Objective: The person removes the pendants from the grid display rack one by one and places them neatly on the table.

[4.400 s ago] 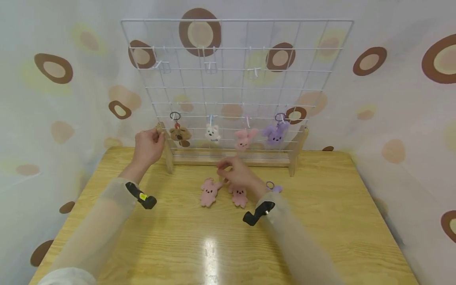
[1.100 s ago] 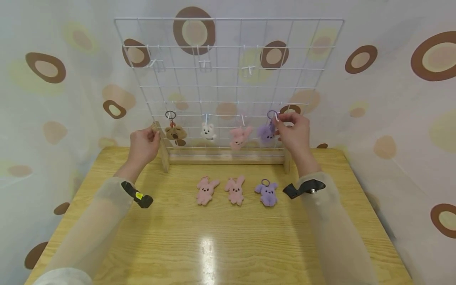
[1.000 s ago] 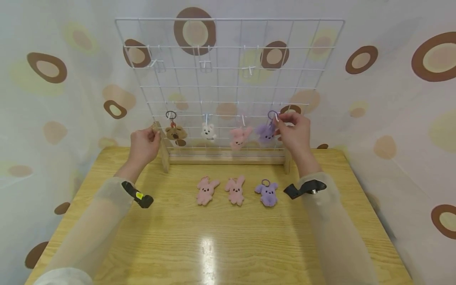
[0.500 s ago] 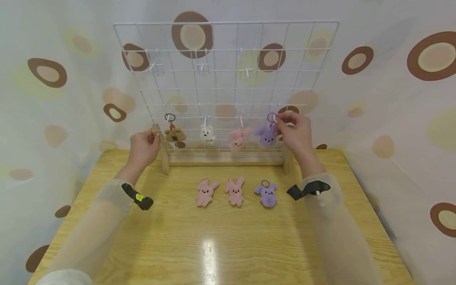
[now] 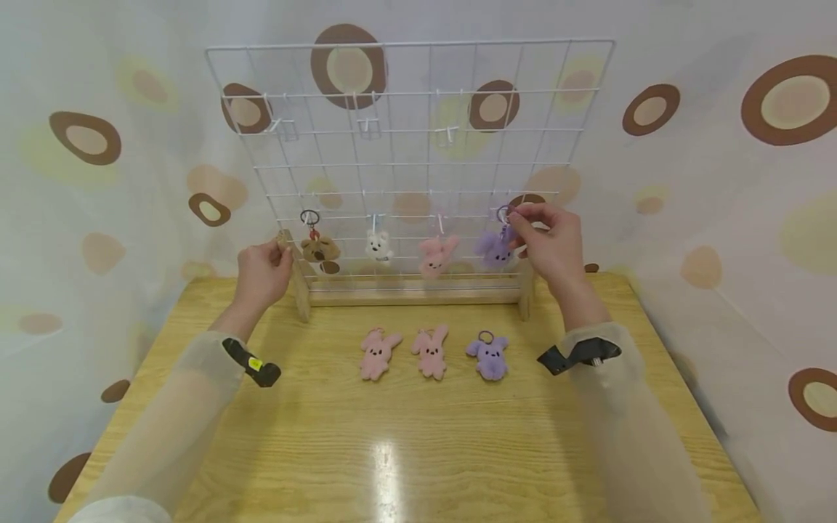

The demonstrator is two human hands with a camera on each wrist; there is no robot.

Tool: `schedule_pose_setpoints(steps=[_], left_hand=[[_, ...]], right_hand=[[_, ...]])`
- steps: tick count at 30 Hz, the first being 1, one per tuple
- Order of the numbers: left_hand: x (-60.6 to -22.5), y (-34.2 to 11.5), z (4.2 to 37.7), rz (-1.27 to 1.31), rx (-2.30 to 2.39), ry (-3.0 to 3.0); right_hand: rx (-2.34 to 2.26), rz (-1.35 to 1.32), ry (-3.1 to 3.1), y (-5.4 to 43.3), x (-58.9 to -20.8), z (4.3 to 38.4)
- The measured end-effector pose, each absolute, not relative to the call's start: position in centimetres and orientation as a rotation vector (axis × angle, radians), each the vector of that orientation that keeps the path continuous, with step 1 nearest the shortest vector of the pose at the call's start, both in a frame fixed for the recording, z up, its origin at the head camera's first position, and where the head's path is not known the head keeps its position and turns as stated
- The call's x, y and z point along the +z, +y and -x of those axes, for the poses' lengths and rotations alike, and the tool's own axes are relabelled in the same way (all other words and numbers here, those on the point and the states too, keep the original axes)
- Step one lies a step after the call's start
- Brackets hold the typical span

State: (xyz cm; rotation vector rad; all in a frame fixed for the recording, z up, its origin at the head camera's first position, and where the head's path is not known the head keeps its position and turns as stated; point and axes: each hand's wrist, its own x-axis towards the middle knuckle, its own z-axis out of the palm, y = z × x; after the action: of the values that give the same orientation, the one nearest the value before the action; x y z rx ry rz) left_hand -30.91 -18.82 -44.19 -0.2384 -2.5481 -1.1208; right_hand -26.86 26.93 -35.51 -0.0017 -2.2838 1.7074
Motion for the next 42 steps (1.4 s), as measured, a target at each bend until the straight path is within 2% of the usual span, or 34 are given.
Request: schedule_pose_setpoints(steps=[23, 42], left_hand=[[-43.9, -18.8, 30.9, 0.258, -1.123, -2.503], [-43.8, -18.7, 30.6, 0.247, -1.120, -2.542]], right_hand=[[1.744, -0.083, -2.328, 27.3, -34.5, 24.8], [1.759, -0.213, -2.436, 26.7, -36.8, 21.9]])
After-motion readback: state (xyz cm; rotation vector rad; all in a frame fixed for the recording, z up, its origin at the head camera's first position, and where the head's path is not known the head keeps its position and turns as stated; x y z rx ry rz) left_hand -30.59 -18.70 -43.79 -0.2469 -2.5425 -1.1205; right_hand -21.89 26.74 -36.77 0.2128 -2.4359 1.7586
